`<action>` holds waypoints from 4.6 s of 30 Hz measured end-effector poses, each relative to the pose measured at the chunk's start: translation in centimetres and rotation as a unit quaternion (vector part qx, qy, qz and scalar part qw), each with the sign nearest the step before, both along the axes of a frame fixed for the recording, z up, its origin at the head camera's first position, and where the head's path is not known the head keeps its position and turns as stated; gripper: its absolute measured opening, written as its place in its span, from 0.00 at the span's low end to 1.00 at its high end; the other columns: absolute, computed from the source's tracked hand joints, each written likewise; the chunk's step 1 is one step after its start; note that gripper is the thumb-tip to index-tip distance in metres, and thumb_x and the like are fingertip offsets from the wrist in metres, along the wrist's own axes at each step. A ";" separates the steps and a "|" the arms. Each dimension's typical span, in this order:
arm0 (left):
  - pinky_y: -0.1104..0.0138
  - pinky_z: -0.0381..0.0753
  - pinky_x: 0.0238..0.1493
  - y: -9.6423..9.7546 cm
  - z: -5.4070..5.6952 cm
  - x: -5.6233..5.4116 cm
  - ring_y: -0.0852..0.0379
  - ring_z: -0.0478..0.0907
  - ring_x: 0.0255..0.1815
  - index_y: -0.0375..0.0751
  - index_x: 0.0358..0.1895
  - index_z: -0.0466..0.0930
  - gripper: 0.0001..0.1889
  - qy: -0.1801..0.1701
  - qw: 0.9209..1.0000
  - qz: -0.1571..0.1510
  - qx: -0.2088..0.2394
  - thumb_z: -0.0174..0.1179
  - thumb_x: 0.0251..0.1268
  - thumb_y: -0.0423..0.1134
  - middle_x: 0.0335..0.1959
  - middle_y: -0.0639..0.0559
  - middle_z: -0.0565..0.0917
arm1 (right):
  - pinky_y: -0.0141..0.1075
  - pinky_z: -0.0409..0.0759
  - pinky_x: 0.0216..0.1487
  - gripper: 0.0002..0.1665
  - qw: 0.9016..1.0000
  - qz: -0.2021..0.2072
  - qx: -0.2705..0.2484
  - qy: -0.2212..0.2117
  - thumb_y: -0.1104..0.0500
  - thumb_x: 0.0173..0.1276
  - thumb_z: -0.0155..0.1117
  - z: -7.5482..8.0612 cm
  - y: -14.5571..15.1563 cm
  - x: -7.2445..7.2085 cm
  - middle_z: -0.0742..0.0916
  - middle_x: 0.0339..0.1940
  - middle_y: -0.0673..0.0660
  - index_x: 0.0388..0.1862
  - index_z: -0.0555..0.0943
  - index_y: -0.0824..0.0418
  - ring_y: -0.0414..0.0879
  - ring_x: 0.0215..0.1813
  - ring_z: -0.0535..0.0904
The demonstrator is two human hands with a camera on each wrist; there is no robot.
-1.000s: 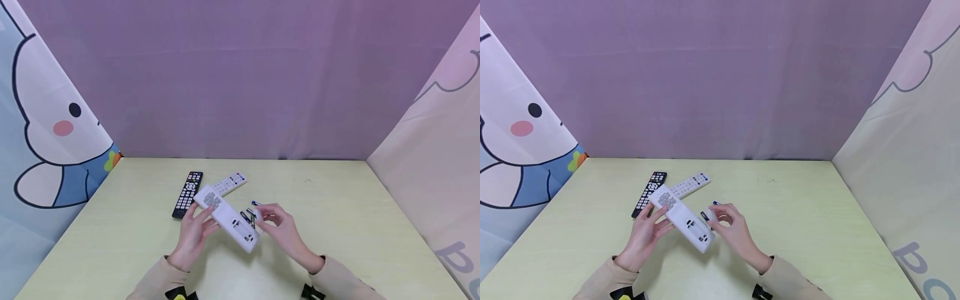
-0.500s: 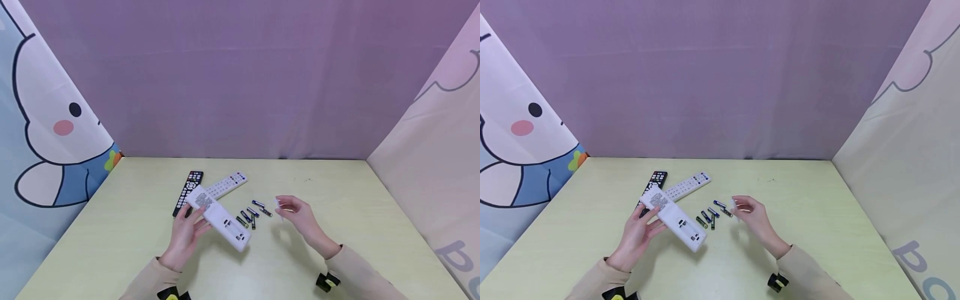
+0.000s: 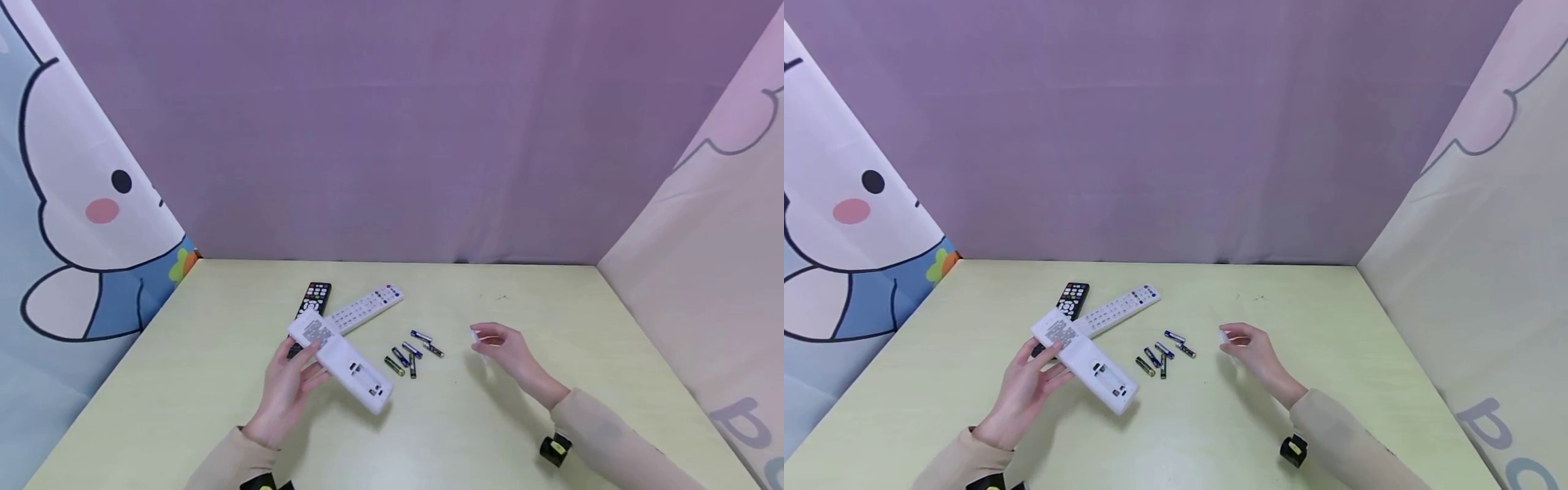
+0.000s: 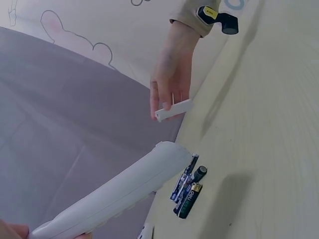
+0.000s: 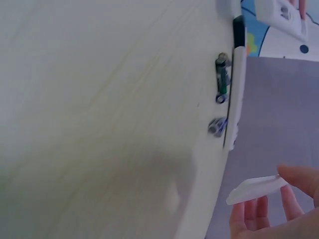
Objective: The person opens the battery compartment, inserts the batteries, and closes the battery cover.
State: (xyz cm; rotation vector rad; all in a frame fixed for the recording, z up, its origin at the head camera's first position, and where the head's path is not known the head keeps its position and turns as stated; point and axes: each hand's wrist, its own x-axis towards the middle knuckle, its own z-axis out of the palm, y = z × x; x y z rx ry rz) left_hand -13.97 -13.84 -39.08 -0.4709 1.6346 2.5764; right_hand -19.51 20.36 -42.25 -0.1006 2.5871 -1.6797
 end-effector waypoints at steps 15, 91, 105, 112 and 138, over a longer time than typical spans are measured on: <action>0.62 0.78 0.48 -0.9 -0.1 0.1 0.55 0.80 0.38 0.44 0.65 0.51 0.28 -0.015 1.000 0.005 -0.008 0.48 0.62 0.31 0.45 0.49 0.74 | 0.31 0.79 0.37 0.19 0.998 0.037 0.056 -0.017 0.70 0.53 0.62 -1.0 2.1 -1.7 0.81 0.39 0.68 0.45 0.75 0.74 0.54 0.40 0.78; 0.64 0.77 0.49 -1.2 -0.7 0.0 0.57 0.80 0.38 0.43 0.67 0.48 0.30 -0.019 1.000 -0.005 -0.019 0.47 0.64 0.33 0.48 0.46 0.71 | 0.38 0.79 0.41 0.14 0.982 0.132 0.121 0.053 0.70 0.54 0.60 -1.7 -2.6 -4.2 0.81 0.36 0.65 0.41 0.77 0.71 0.52 0.37 0.77; 0.64 0.77 0.49 -1.1 -0.6 -0.1 0.57 0.80 0.38 0.42 0.68 0.47 0.30 -0.018 1.000 -0.008 -0.014 0.46 0.64 0.33 0.46 0.48 0.73 | 0.33 0.79 0.37 0.13 0.980 0.160 0.111 0.039 0.71 0.53 0.60 -2.5 -4.1 -4.3 0.82 0.31 0.61 0.40 0.77 0.72 0.48 0.33 0.77; 0.63 0.78 0.48 -1.0 -0.8 -0.2 0.56 0.80 0.37 0.42 0.67 0.48 0.29 -0.019 1.000 -0.005 -0.007 0.46 0.64 0.32 0.43 0.50 0.74 | 0.32 0.79 0.34 0.13 0.980 0.166 0.104 0.024 0.71 0.52 0.60 -3.0 -4.5 -4.4 0.82 0.29 0.58 0.39 0.77 0.71 0.46 0.32 0.76; 0.62 0.78 0.47 -0.9 -1.3 -0.4 0.55 0.80 0.37 0.42 0.68 0.47 0.29 -0.022 1.000 -0.004 -0.016 0.45 0.64 0.31 0.45 0.47 0.73 | 0.30 0.78 0.32 0.16 0.976 0.154 0.153 0.017 0.76 0.46 0.60 -3.3 -5.8 -4.0 0.81 0.28 0.56 0.37 0.79 0.68 0.43 0.31 0.75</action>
